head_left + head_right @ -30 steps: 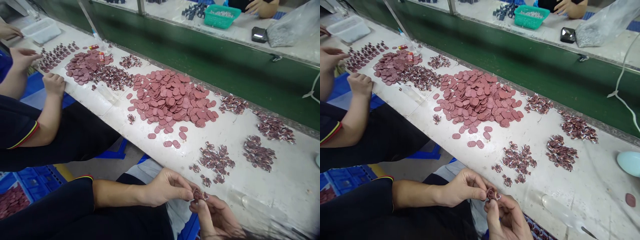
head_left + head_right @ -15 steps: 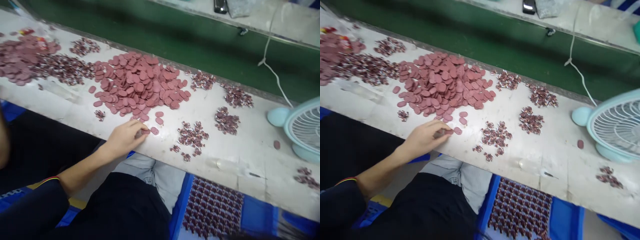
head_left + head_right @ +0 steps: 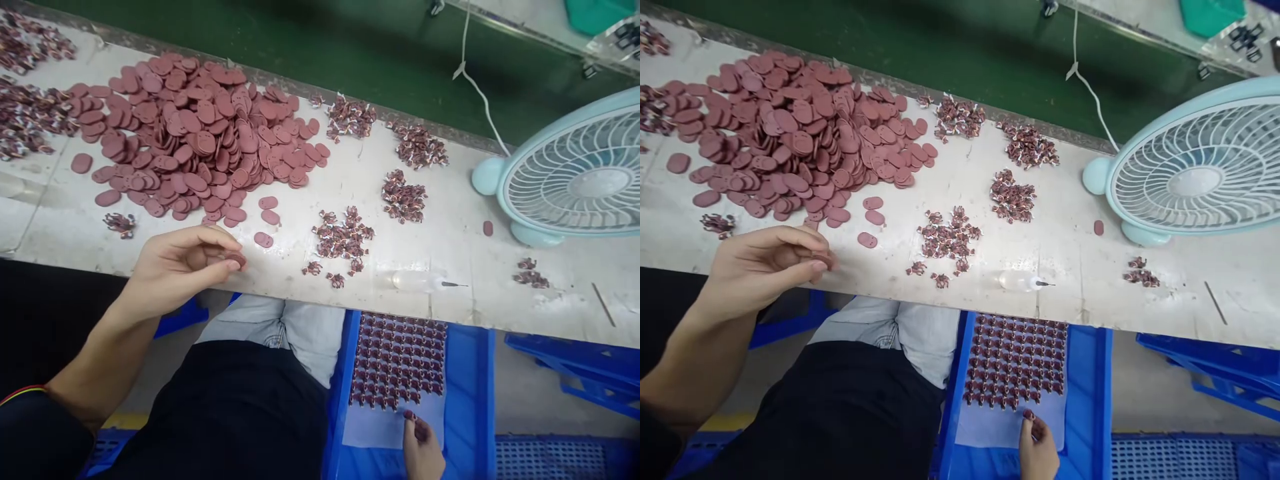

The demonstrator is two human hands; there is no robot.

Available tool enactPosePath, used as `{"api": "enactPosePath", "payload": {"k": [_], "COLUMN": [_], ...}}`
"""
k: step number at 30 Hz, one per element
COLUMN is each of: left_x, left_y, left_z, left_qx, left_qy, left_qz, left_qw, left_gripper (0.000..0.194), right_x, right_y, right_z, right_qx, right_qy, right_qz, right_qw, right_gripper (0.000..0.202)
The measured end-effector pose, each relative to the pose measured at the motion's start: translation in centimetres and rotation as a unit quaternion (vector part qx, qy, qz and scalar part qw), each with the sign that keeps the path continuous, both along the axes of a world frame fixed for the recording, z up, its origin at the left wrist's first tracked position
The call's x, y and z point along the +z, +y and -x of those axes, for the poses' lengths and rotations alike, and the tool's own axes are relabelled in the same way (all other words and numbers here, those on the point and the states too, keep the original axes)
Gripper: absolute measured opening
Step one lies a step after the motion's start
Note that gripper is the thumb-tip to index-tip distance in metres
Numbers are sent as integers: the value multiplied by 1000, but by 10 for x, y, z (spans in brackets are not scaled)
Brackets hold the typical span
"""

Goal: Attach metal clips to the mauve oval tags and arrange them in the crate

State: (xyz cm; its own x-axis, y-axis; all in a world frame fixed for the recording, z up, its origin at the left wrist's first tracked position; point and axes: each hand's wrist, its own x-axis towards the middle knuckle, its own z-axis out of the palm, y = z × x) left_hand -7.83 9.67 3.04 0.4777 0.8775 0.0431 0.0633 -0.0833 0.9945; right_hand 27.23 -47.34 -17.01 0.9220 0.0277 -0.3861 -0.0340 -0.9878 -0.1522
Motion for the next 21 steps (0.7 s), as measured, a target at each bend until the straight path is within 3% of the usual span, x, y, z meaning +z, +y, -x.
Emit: {"api": "enactPosePath", "payload": {"k": [4, 11, 17, 21], "left_x": [-8, -10, -12, -14], "left_y": [-5, -4, -3, -2], "left_z": [-4, -13, -13, -11], "left_qx": [19, -54, -78, -78], "left_qy": [-63, -169, -207, -208], "left_qz": [65, 143, 185, 203], "left_qw": [996, 974, 957, 954], "left_gripper": [17, 11, 12, 13], "right_x": [-18, -35, -26, -7], "right_y": [-11, -19, -8, 11], "right_z": [3, 5, 6, 6], "right_qx": [36, 77, 65, 12], "right_qy": [3, -13, 6, 11], "right_qz": [-8, -24, -28, -35], "right_qw": [999, 997, 997, 999], "right_gripper": [57, 55, 51, 38]}}
